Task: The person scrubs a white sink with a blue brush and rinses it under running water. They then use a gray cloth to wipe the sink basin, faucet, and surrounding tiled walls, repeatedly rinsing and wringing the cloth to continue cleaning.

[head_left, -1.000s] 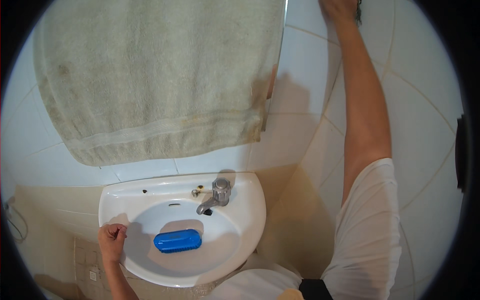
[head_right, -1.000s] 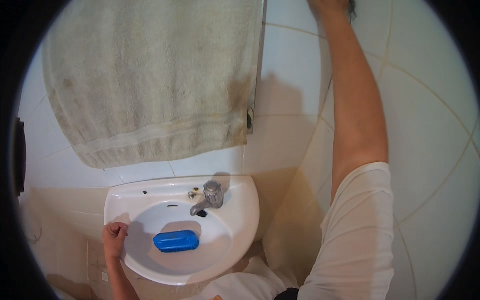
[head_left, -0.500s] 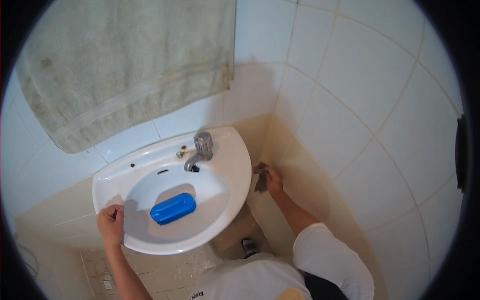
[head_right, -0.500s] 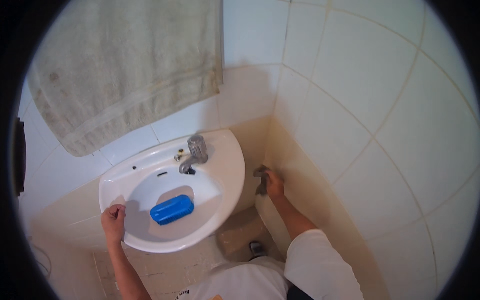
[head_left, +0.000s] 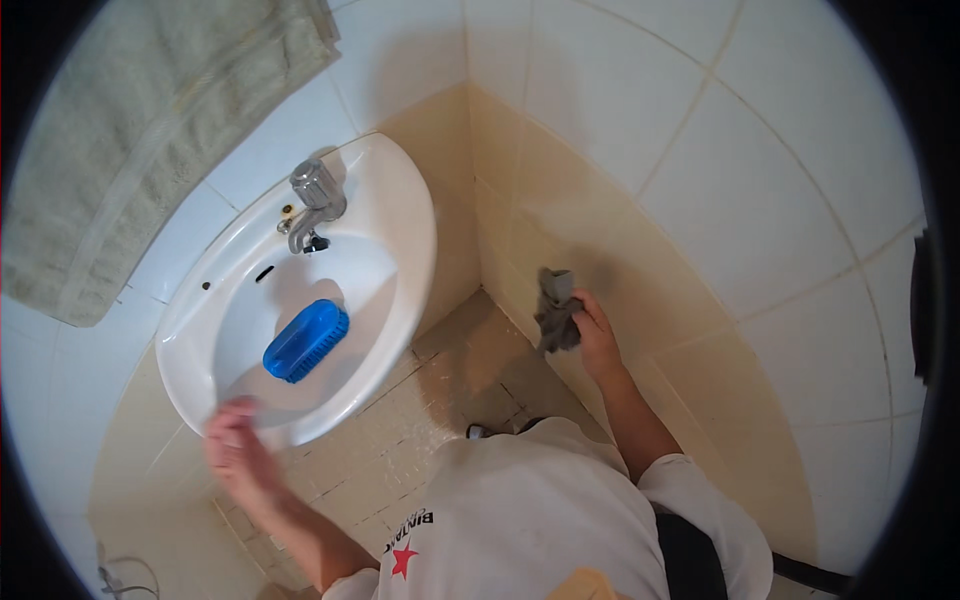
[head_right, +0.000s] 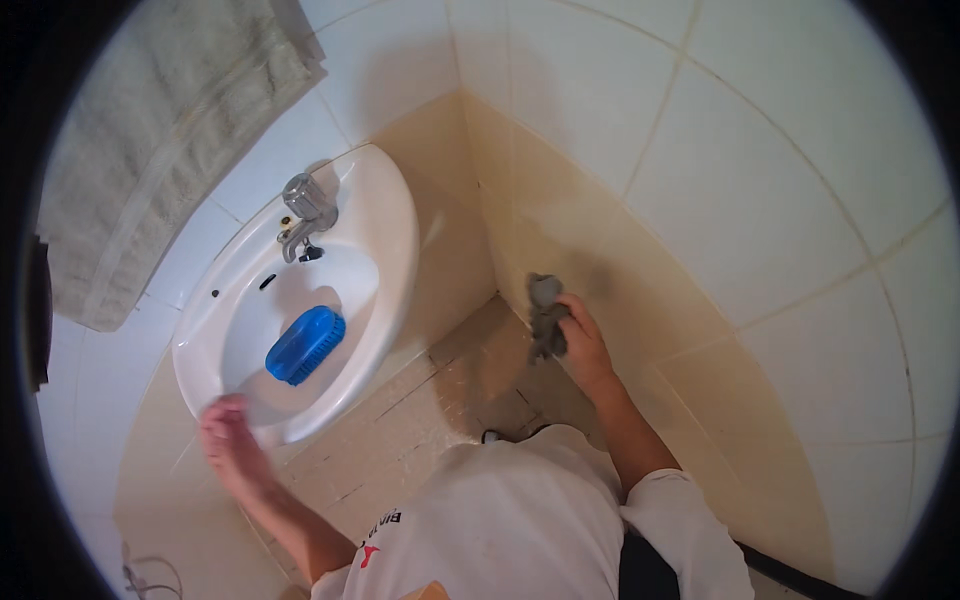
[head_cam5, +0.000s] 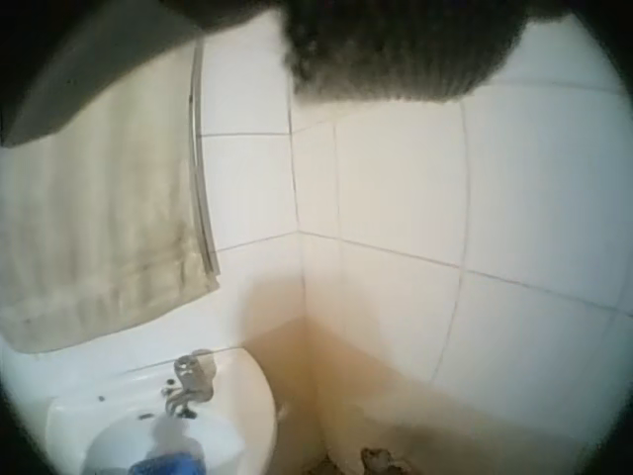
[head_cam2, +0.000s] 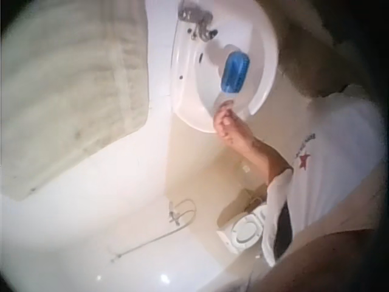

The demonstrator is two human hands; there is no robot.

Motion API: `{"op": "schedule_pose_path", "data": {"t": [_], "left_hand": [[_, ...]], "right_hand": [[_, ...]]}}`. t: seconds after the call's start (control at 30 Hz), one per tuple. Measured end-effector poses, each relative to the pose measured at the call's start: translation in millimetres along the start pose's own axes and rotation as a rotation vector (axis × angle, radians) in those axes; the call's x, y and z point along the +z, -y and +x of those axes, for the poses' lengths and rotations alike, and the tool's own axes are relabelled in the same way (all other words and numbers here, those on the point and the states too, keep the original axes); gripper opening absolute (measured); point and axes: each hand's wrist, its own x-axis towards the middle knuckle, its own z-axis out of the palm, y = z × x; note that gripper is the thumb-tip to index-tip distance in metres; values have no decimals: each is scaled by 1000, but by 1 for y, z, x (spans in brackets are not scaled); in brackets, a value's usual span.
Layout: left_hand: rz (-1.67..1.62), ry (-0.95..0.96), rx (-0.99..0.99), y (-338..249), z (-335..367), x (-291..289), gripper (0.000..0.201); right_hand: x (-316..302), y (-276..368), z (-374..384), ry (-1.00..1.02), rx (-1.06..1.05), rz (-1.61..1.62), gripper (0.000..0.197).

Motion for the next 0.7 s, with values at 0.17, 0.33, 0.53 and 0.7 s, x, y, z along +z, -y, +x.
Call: {"op": "schedule_pose_path", "data": {"t": [0.17, 0.33, 0.53, 0.7], "left_hand": [[-478, 101, -462, 38, -59, 158, 71], [-1080, -1, -723, 41, -71, 199, 66], [-1263, 54, -690, 21, -62, 244, 62], [-1399, 391, -227, -55, 0, 308, 70]], "right_hand": [[56, 109, -8, 652, -828, -621, 36], [53, 127, -51, 684, -753, -565, 41], [-77, 151, -112, -85, -996, -797, 25], [-188, 179, -171, -1146, -1222, -1313, 32]]}}
